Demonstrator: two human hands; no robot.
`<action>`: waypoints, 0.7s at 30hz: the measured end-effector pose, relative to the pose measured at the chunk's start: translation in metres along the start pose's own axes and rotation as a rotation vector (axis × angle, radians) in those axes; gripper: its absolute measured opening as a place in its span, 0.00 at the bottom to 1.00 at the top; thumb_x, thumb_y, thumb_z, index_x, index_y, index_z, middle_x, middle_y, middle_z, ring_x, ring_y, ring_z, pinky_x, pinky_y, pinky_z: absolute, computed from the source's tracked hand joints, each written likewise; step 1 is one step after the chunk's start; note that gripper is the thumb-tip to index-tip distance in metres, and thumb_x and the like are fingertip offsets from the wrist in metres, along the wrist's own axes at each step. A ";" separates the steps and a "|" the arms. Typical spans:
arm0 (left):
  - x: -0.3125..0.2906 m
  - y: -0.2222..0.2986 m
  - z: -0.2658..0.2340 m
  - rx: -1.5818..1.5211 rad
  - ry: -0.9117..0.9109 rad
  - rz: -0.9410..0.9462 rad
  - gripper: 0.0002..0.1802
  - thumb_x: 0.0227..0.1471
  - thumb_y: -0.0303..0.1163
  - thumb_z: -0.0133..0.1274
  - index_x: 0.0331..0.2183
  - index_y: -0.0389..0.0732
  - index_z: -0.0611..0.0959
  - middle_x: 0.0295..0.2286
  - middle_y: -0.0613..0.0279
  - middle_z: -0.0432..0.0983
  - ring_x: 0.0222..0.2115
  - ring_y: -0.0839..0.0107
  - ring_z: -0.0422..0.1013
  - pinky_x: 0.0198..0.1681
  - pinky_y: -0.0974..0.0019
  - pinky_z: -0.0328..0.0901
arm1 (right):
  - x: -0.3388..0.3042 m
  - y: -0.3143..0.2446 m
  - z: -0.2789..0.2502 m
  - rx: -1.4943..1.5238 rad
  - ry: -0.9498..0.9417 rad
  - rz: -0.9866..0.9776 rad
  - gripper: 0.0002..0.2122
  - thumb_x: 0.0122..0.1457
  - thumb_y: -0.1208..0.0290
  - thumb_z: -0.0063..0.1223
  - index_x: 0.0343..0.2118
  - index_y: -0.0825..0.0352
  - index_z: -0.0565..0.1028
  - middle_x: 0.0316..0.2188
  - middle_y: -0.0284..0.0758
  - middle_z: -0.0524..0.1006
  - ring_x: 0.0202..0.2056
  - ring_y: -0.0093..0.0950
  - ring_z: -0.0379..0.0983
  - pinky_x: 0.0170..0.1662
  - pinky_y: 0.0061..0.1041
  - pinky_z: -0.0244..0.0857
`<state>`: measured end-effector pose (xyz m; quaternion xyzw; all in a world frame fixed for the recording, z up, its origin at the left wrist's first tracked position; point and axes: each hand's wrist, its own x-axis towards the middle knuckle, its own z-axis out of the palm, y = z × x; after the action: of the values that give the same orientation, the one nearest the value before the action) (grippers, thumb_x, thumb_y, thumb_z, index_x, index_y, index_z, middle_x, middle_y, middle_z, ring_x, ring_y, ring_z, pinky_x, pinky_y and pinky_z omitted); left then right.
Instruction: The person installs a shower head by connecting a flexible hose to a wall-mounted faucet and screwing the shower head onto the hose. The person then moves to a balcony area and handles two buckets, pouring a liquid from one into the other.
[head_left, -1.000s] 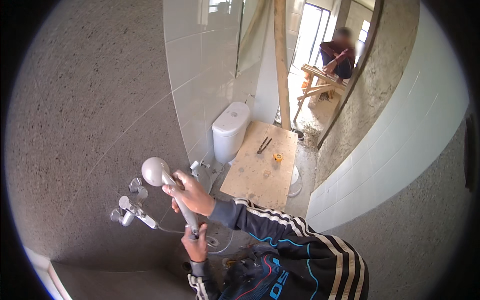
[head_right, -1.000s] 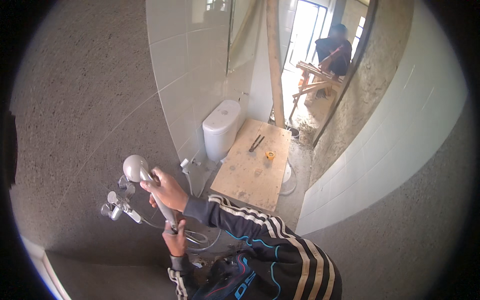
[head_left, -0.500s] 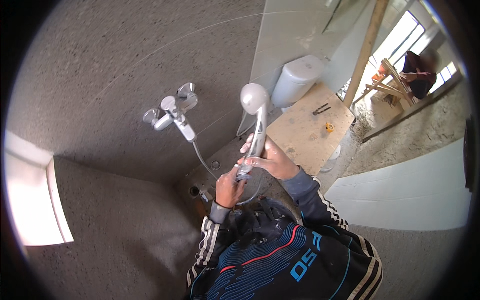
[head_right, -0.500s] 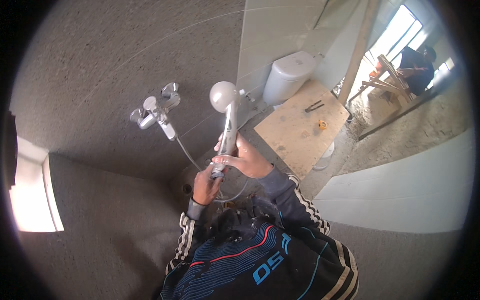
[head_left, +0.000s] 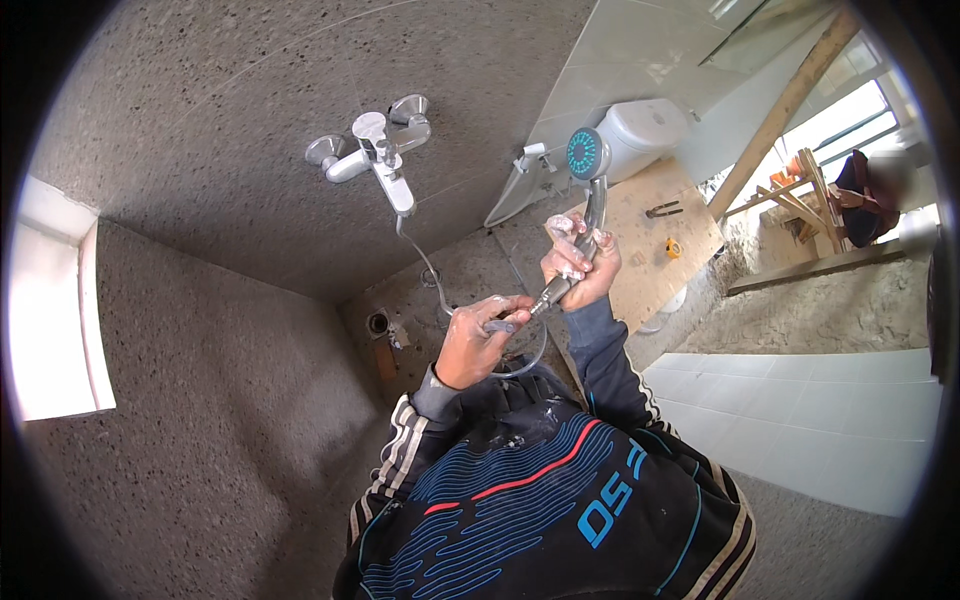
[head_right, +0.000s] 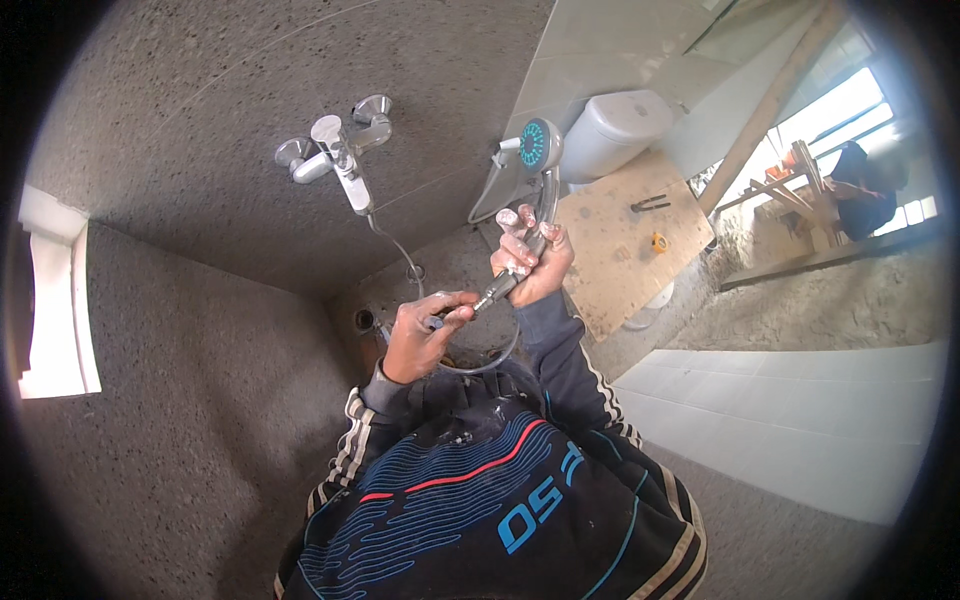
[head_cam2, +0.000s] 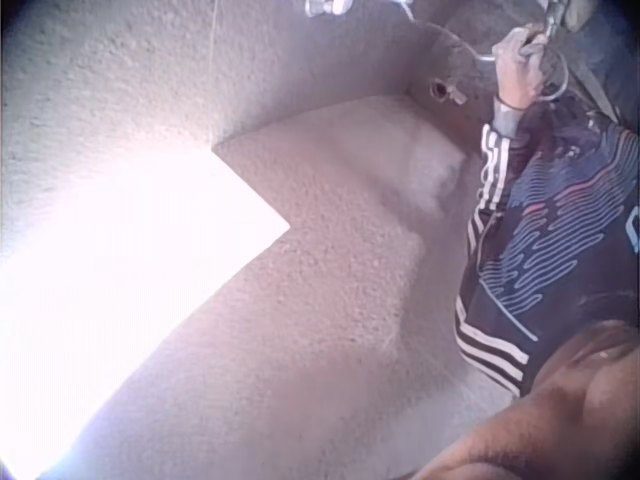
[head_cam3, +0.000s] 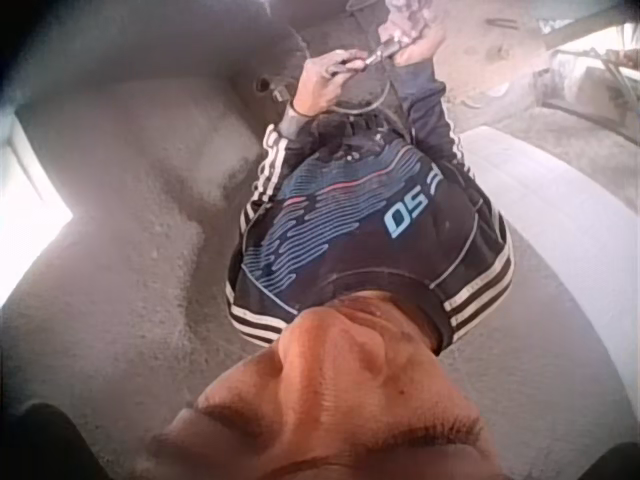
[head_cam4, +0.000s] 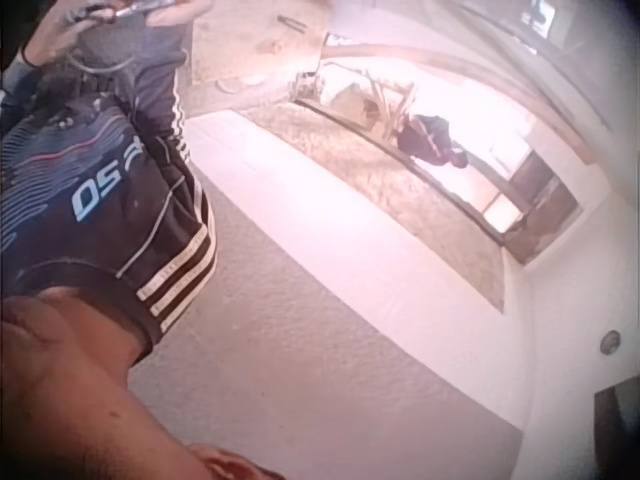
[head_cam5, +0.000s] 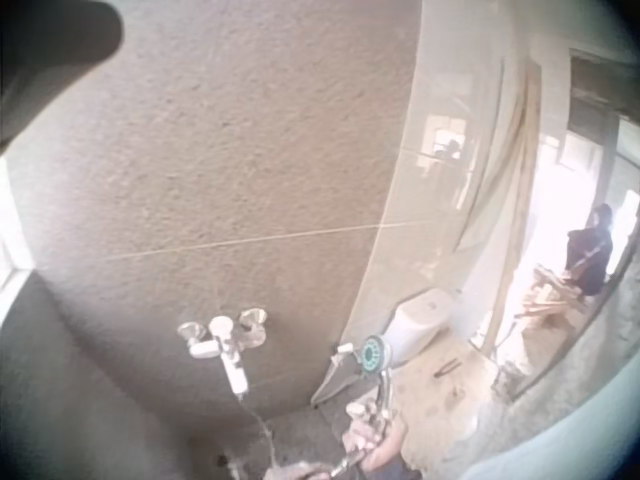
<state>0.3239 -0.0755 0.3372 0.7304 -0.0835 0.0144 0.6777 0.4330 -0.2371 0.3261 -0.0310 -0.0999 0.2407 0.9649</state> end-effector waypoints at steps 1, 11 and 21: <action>0.000 -0.001 -0.001 -0.010 0.007 -0.001 0.12 0.48 0.30 0.52 0.35 0.34 0.79 0.27 0.54 0.76 0.26 0.71 0.72 0.30 0.70 0.64 | 0.002 0.002 0.002 -0.024 -0.005 0.010 0.08 0.49 0.69 0.46 0.30 0.65 0.62 0.30 0.36 0.64 0.12 0.14 0.56 0.15 0.13 0.55; 0.001 -0.002 -0.002 -0.107 -0.037 -0.086 0.12 0.46 0.29 0.55 0.35 0.34 0.80 0.26 0.59 0.77 0.26 0.80 0.69 0.30 0.75 0.63 | 0.012 0.006 0.009 -0.033 -0.144 0.153 0.10 0.49 0.69 0.47 0.28 0.65 0.59 0.28 0.40 0.64 0.08 0.14 0.56 0.09 0.12 0.52; 0.003 -0.001 0.003 -0.095 -0.087 -0.062 0.16 0.44 0.30 0.57 0.35 0.29 0.78 0.23 0.58 0.76 0.24 0.81 0.67 0.29 0.74 0.63 | 0.011 0.016 0.017 -0.058 -0.195 0.270 0.12 0.49 0.70 0.49 0.28 0.68 0.58 0.27 0.44 0.64 0.07 0.17 0.59 0.07 0.13 0.56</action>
<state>0.3270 -0.0790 0.3367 0.6997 -0.0909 -0.0426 0.7074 0.4320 -0.2178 0.3426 -0.0483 -0.1947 0.3673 0.9082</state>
